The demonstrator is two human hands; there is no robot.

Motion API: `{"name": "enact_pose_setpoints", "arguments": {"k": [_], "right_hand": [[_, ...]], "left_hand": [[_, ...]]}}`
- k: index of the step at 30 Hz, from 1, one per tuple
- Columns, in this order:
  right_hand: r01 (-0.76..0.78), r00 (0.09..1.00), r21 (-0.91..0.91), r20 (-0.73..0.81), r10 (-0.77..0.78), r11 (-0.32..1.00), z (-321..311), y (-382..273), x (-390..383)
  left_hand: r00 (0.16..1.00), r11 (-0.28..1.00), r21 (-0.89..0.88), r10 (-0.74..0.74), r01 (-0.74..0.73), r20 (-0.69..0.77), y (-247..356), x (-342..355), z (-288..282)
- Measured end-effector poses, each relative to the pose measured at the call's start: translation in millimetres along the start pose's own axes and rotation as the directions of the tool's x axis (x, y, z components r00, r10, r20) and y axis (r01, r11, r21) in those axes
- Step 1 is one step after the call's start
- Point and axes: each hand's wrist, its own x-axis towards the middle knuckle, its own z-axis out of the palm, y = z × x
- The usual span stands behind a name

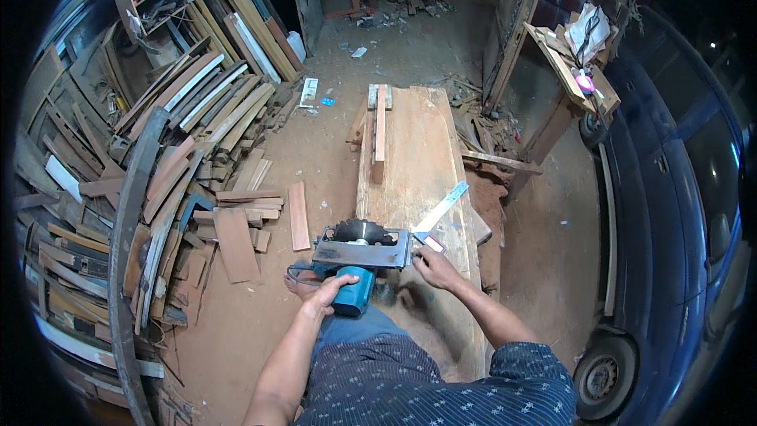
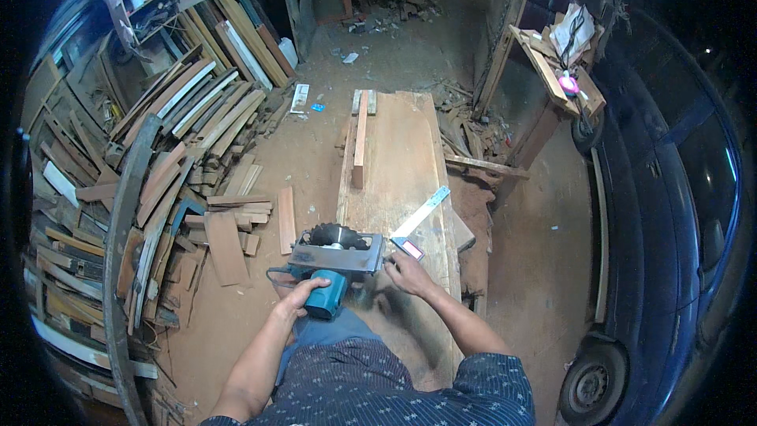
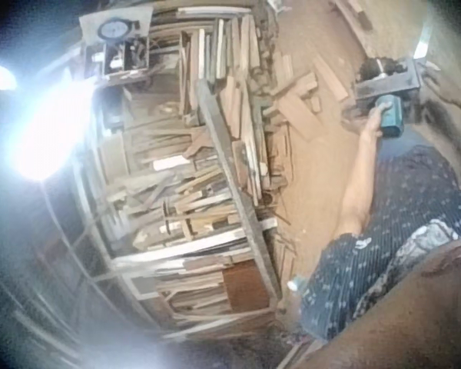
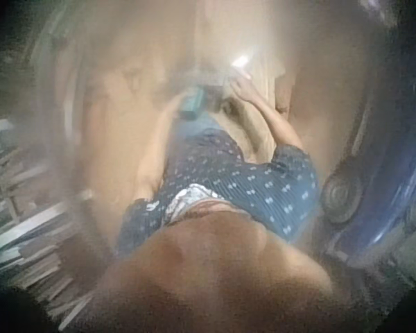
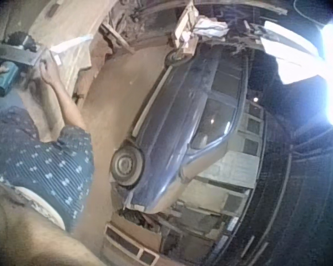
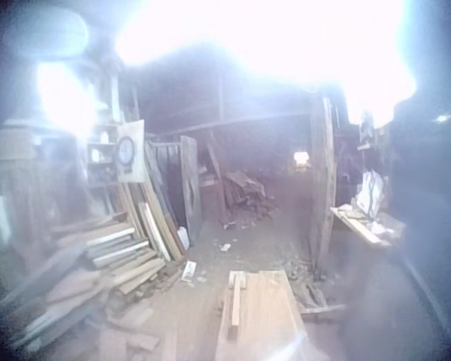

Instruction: The person uses a circular saw to cut a piece of wood on a workbench. They first position the wood and a metal guide, then operate the saw to make a cut along the guide. The person handles the wood and the saw with both hands during the process.

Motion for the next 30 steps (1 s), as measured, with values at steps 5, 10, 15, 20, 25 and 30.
{"name": "enact_pose_setpoints", "arguments": {"k": [5, 10, 15, 20, 25, 30], "right_hand": [[-0.383, 0.921, 0.338, 0.210, 0.328, 0.860, -1.2, -1.3, 5.2], [-0.733, 0.623, 0.676, 0.711, 0.327, -0.074, 9.1, 27.8, 5.7], [-0.206, 0.975, 0.092, 0.101, 0.197, 0.974, 9.7, -0.7, -2.0], [0.173, 0.973, -0.271, 0.193, -0.123, 0.947, -23.9, -25.3, -6.0], [0.183, 0.975, -0.148, 0.157, -0.160, 0.972, -15.0, -0.1, -2.2], [-0.522, 0.850, 0.504, 0.382, 0.364, 0.689, 7.8, 13.3, -8.6]], "left_hand": [[0.997, 0.993, 0.120, 0.007, 0.002, -0.082, 10.9, -16.3, 11.9], [0.993, 0.989, 0.149, 0.022, -0.005, -0.114, -9.5, 8.3, -6.5], [0.987, 0.993, 0.117, 0.024, -0.005, -0.156, -28.8, 31.0, -33.5], [0.999, 0.996, 0.080, 0.044, -0.043, -0.006, -1.3, 1.9, -10.2], [0.997, 0.991, 0.134, 0.026, -0.016, -0.072, 3.5, -3.7, -0.6], [0.989, 0.976, 0.200, 0.109, -0.087, -0.102, 4.4, -13.0, 11.2]]}}
